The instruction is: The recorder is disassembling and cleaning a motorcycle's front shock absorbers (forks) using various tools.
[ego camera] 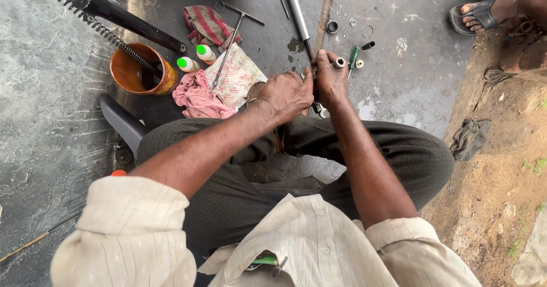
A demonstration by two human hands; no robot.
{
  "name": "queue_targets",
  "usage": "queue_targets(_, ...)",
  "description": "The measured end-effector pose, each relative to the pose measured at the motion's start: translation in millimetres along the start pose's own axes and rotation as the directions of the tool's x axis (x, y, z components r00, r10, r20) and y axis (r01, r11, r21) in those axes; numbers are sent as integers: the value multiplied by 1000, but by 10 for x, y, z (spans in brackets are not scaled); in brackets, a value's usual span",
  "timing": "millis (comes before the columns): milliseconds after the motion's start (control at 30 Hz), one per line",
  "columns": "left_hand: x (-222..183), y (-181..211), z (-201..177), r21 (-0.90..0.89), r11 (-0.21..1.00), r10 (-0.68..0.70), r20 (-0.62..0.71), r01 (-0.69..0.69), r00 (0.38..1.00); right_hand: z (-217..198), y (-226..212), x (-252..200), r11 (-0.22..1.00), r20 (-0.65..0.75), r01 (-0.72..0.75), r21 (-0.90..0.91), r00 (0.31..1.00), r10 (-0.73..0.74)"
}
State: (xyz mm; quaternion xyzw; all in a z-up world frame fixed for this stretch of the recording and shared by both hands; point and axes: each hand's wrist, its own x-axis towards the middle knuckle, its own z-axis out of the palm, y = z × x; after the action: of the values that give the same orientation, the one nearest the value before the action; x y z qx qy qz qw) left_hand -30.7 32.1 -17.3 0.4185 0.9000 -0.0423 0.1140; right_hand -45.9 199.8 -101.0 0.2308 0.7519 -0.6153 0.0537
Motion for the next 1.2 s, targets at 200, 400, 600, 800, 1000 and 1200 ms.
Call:
queue_targets(200, 51, -56, -226, 22, 994, 106, 123, -110, 987, -11, -110, -37, 995, 65, -72, 71, 996, 67)
queue_targets(400, 160, -135, -421, -38, 983, 182, 287, -179, 940, -100, -83, -88, 940, 81, -237, 246, 971, 224)
queue_targets(600, 27, -150, -900, 75, 964, 216, 351, -257, 911, -239, -324, -61, 831, 185, -403, 383, 915, 358)
queue_targets(800, -441, 5, -178, 263, 950, 3, -539, 165, 842, -474, -403, -279, 827, 75, -308, 471, 948, 310)
queue_targets(1000, -554, 626, 447, -793, 518, -405, 102, 320, 908, -753, -318, -396, 892, -28, -1, 452, 999, 16)
queue_targets(1200, -265, 677, 905, -873, 469, -455, -112, 130, 883, -763, -516, -722, 904, 56, -150, 399, 989, 140)
